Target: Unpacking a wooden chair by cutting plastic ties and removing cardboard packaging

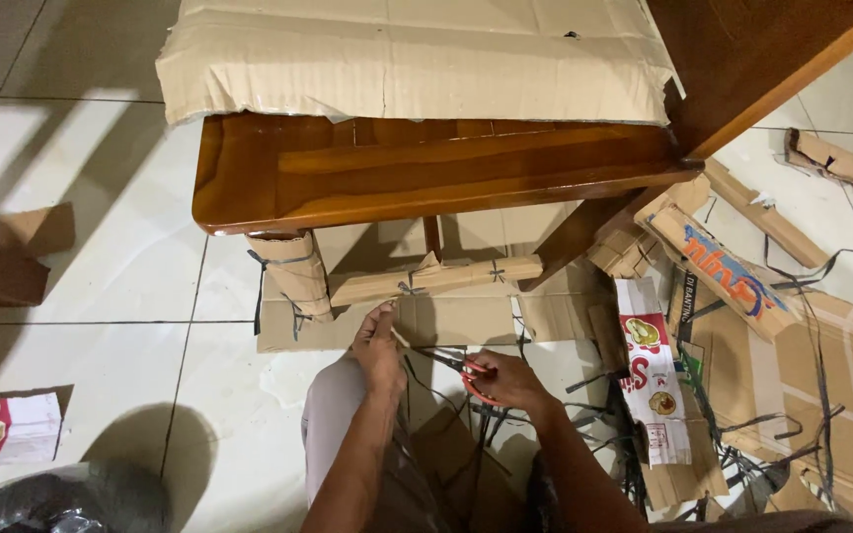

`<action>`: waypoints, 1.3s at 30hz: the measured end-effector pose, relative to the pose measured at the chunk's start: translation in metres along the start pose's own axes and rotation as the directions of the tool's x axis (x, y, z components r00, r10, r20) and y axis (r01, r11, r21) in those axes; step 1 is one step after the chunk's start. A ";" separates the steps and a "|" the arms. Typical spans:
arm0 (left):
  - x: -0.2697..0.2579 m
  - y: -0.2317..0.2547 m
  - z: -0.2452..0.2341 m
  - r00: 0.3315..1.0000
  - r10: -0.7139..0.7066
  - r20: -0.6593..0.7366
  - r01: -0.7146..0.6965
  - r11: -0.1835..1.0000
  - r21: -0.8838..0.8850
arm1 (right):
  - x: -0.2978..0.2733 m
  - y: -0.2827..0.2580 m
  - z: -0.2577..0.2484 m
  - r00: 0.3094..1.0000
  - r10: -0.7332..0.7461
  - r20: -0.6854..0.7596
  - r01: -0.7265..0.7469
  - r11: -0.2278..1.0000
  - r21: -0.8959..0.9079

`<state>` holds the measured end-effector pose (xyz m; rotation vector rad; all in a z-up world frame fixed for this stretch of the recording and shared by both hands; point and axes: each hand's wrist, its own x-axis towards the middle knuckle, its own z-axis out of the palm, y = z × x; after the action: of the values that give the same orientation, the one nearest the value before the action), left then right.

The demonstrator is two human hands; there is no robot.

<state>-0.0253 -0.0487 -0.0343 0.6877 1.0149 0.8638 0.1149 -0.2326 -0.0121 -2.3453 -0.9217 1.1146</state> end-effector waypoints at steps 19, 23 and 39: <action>-0.030 0.032 -0.007 0.995 -0.051 0.082 0.062 0.989 -0.133 | -0.004 -0.105 0.077 0.980 -0.198 -0.032 0.180 0.795 0.579; -0.034 0.040 -0.027 0.993 0.005 0.118 0.031 0.955 -0.296 | -0.009 -0.112 0.089 0.988 -0.156 -0.012 0.141 0.853 0.503; -0.062 0.082 -0.103 0.958 0.243 0.155 -0.185 0.930 -0.317 | -0.076 -0.168 0.051 0.947 -0.321 -0.023 0.322 0.946 0.042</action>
<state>-0.1602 -0.0523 0.0203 0.6148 0.6235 1.0946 -0.0277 -0.1639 0.0951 -2.0670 -1.2081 0.9706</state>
